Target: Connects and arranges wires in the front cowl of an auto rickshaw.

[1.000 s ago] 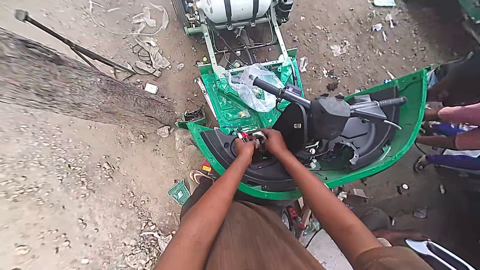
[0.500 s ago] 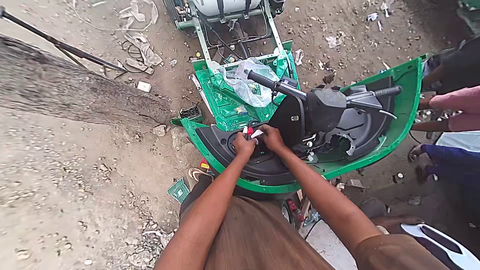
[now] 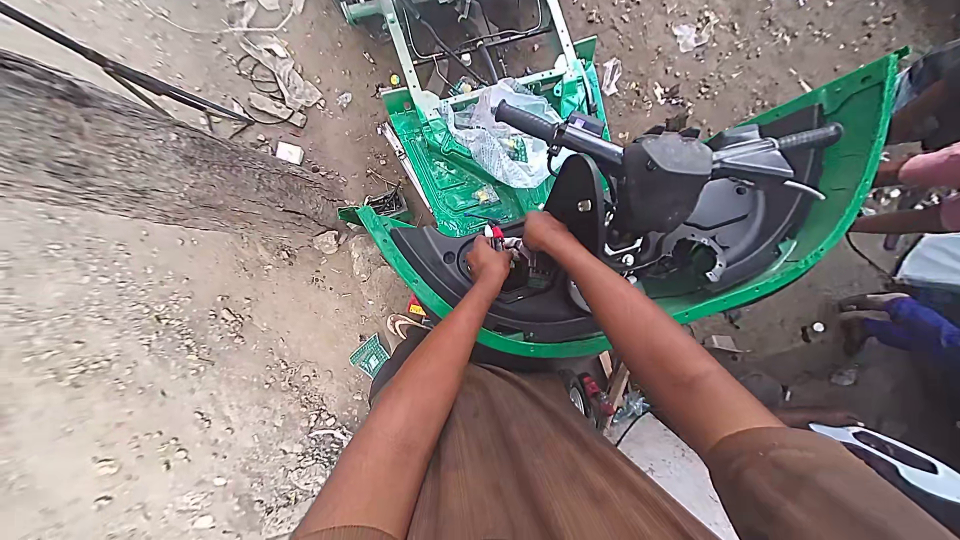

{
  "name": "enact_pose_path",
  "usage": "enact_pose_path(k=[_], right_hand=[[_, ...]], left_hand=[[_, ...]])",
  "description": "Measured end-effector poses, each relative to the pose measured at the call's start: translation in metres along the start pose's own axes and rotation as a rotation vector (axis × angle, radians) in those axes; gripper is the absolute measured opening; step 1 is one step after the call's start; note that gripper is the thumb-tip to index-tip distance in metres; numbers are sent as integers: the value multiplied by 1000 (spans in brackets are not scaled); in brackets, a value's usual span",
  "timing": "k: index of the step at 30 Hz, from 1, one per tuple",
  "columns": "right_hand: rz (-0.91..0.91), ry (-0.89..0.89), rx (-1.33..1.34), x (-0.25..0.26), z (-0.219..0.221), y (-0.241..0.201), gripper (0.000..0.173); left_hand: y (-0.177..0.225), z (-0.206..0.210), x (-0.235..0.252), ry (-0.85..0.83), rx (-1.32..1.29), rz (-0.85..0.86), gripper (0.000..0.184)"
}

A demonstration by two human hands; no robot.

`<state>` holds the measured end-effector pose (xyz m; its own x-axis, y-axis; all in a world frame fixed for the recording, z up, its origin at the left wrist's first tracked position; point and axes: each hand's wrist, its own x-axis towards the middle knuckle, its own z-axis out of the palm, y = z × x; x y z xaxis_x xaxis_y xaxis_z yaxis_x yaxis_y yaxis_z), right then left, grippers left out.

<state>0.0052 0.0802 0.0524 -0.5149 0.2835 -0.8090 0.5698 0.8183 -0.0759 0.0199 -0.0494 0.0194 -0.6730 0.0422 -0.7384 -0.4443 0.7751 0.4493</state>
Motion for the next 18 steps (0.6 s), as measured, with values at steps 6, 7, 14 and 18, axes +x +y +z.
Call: enact_pose_path(k=[6, 7, 14, 18], right_hand=[[71, -35, -120, 21, 13, 0, 26], [71, -68, -141, 22, 11, 2, 26], [-19, -131, -189, 41, 32, 8, 27], [-162, -307, -286, 41, 40, 9, 26]], left_hand=[[-14, 18, 13, 9, -315, 116, 51], [-14, 20, 16, -25, -300, 136, 51], [4, 18, 16, -164, 145, 198, 55], [6, 14, 15, -256, 305, 168, 57]])
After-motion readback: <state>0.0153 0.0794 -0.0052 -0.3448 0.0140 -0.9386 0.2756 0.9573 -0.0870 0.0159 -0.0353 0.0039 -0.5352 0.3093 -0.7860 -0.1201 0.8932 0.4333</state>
